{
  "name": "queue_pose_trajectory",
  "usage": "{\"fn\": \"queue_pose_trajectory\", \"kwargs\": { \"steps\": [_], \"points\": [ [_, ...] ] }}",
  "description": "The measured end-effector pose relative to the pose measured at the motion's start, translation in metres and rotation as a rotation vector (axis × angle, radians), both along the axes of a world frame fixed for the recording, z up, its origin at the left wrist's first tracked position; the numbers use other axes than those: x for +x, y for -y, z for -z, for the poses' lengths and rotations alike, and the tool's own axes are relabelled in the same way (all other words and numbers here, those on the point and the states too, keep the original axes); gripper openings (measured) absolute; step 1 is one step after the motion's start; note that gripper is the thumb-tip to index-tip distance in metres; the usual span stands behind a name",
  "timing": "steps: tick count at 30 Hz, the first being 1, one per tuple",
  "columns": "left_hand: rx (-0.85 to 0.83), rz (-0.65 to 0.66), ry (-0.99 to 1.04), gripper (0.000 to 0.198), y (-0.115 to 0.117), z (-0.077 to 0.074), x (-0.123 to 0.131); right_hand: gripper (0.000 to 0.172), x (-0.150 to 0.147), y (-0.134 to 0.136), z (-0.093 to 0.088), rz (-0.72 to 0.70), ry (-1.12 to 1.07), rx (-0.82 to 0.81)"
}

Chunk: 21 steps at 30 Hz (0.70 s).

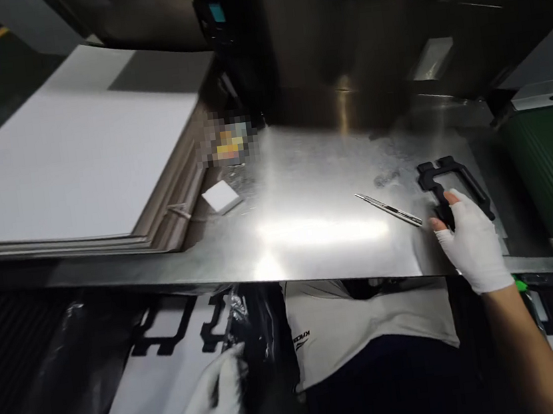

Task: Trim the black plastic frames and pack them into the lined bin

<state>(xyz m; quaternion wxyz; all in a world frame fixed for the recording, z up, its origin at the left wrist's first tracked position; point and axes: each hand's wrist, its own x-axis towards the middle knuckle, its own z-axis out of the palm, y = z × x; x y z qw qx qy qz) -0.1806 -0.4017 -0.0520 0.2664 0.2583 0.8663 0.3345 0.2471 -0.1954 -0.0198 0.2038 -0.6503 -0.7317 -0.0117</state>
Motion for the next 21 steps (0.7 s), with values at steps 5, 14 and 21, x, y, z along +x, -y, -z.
{"fn": "queue_pose_trajectory", "kwargs": {
  "steps": [5, 14, 21],
  "points": [
    [0.2, 0.53, 0.286, 0.026, -0.085, -0.027, 0.094, 0.05, 0.062, -0.006, 0.024, 0.09, 0.073, -0.114],
    [0.314, 0.584, 1.302, 0.057, -0.166, -0.04, 0.195, 0.033, -0.057, 0.051, -0.038, -0.339, -0.304, 0.037],
    [0.279, 0.203, 0.9, 0.056, -0.089, -0.071, 0.104, 0.031, -0.09, 0.015, -0.04, -0.307, -0.342, -0.188]
  ]
}}
